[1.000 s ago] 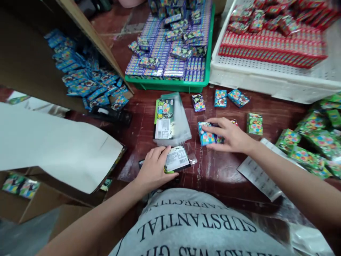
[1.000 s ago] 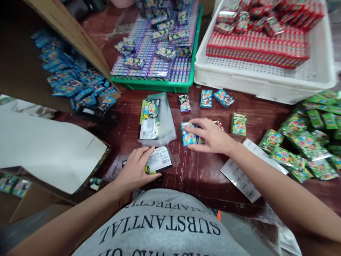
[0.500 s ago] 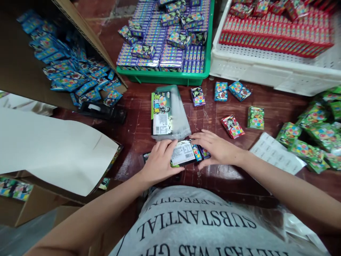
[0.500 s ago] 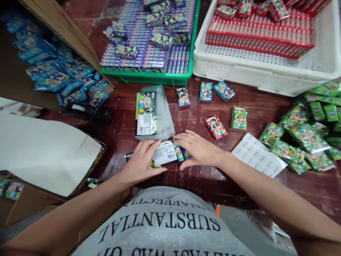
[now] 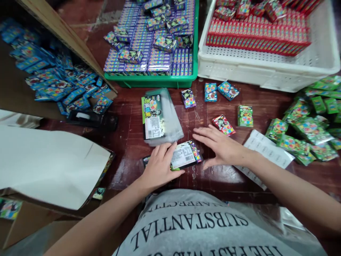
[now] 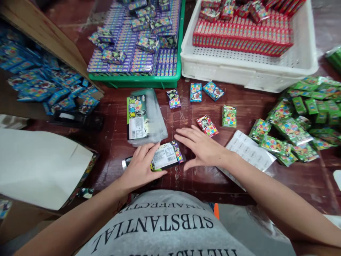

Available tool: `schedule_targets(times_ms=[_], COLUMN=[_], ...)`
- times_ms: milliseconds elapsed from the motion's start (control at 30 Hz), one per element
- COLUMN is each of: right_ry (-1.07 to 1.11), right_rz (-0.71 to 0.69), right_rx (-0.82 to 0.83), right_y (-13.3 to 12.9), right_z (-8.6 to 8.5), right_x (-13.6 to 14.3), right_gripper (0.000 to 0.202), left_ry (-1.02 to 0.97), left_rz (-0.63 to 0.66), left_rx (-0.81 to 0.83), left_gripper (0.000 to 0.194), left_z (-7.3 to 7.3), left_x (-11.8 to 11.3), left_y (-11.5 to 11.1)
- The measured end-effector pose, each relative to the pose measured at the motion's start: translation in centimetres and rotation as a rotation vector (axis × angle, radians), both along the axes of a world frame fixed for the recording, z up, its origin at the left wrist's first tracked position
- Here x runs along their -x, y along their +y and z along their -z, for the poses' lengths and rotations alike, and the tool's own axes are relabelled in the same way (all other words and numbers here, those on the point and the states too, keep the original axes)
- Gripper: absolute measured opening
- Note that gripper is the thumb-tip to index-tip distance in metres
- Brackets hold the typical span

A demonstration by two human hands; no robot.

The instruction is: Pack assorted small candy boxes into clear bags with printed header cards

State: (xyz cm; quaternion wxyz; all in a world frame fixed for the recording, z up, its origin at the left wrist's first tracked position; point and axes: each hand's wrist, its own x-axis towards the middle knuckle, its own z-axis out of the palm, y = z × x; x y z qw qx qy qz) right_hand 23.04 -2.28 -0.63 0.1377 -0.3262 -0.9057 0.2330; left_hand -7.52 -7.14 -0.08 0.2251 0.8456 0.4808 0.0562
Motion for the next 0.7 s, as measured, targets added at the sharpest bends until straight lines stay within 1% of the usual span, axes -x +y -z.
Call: schedule_targets(times_ms=[67,133,200,233,267,333,400,467,567,700], right_ry=[-0.107,-0.233,-0.317,-0.327,-0.316,-0.246,-0.147,-0.063,-0.025,-0.001], right_rz=[0.121,0.175,0.121,0.079,0.038,-0.013,-0.036,-0.059,-0.07,0.052], right_rx=[-0.066,-0.077,-0.037,-0.015,0.001,0.029,0.064,0.094,0.101,0.098], right_y=[0.9,2.4,4.0,4.5,4.9,4.8,3.9,2.8,1.8,1.1], right_z=[-1.2,-2.2,-2.6,-2.6,-2.5,-2.0,-1.6,-1.4,-1.4,-1.2], right_x=[-3.2,-6.4,-8.3,-8.5,-8.2,-6.5,-4.2,-2.6,-2.2,-2.6], right_gripper=[0.105,0.103,0.101,0.097,0.091,0.079,0.074,0.071,0.069,0.076], left_ry=[0.015,0.016,0.009,0.007,0.009,0.017,0.02,0.014,-0.002,-0.019], left_rz=[0.003,0.012,0.024,0.027,0.025,0.008,-0.016,-0.032,-0.038,-0.038], left_rx=[-0.025,-0.046,-0.054,-0.053,-0.052,-0.05,-0.046,-0.034,-0.017,-0.029], left_gripper=[0.096,0.094,0.093,0.093,0.093,0.091,0.09,0.089,0.09,0.089], left_z=[0.2,0.3,0.3,0.3,0.2,0.1,0.0,0.0,0.1,0.3], left_x=[0.1,-0.2,-0.7,-1.0,-1.3,-1.8,-2.1,-2.1,-1.8,-1.9], left_y=[-0.1,0.0,0.2,0.3,0.3,0.3,0.2,0.1,0.1,0.2])
